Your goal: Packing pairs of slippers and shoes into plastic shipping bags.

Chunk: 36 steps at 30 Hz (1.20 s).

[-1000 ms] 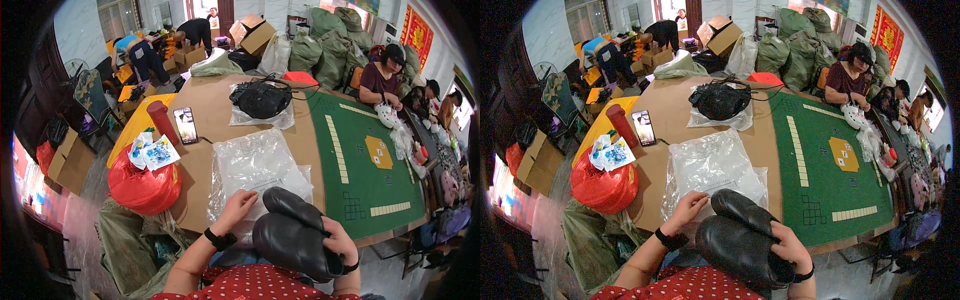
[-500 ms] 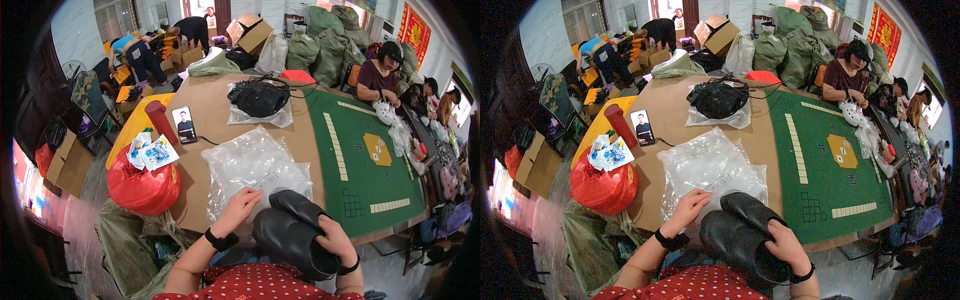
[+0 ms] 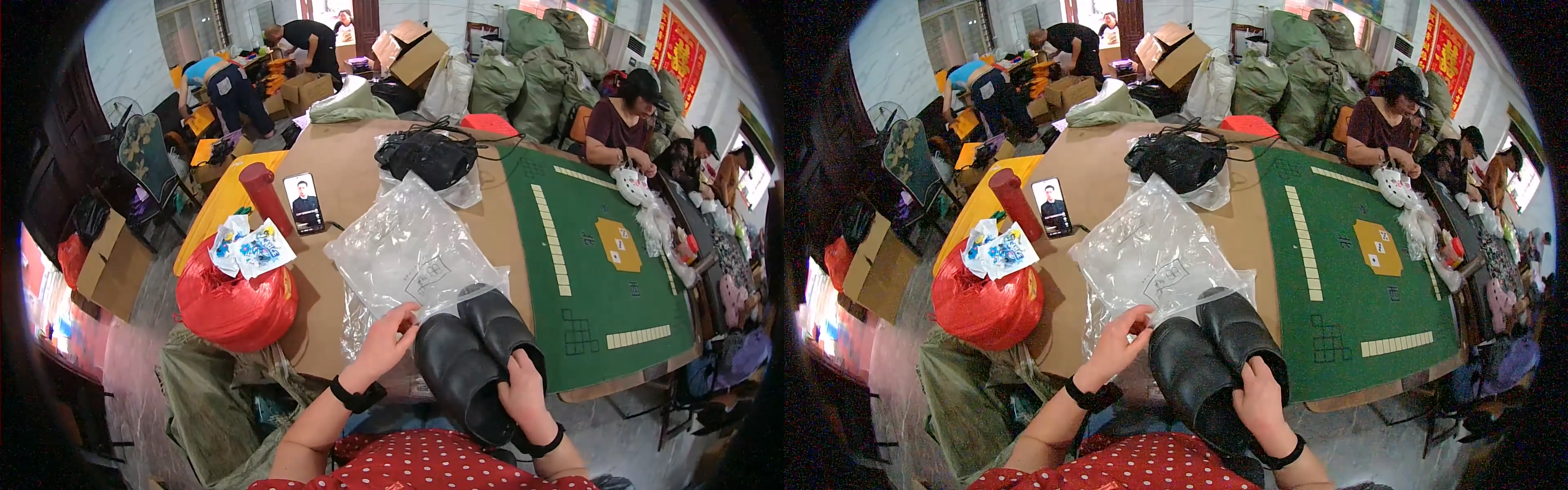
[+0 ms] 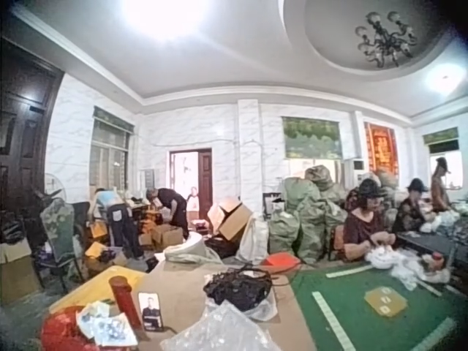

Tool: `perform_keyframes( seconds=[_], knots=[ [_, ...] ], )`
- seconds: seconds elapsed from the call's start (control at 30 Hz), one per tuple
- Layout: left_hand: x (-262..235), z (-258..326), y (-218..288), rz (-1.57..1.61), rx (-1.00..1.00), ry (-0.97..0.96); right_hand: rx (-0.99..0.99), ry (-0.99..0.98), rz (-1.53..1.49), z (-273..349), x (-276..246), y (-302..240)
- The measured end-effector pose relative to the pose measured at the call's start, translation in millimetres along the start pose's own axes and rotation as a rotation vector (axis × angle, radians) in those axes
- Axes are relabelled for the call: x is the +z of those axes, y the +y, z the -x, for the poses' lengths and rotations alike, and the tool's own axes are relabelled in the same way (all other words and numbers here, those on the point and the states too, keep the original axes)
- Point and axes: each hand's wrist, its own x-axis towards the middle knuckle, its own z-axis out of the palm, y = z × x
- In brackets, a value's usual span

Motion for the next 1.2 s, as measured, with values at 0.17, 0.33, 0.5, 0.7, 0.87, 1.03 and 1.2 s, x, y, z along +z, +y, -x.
perform_keyframes(
  seconds=[0.17, 0.33, 0.5, 0.7, 0.87, 1.03, 1.2],
  knots=[
    [-5, -1, 3, -0.092, 0.093, -0.040, -0.014, 0.021, 0.096, 1, 3, -5],
    [0, -2, 5, -0.284, 0.281, -0.033, -0.066, -0.008, 0.137, 1, 9, -9],
    [-6, -3, 18, -0.427, 0.473, -0.097, -0.018, -0.043, 0.151, 4, 23, -21],
    [-1, 1, 34, -0.472, 0.566, -0.150, 0.061, -0.020, 0.094, -6, 33, -52],
    [-18, 0, 0, -0.341, 0.300, -0.125, -0.008, -0.080, -0.132, 4, 58, -63],
    [-26, 3, -22, -0.330, 0.279, -0.088, -0.079, -0.149, -0.355, 8, 74, -63],
    [-29, 4, -18, -0.314, 0.232, -0.132, -0.142, -0.376, -0.545, 4, 47, -47]
  ],
)
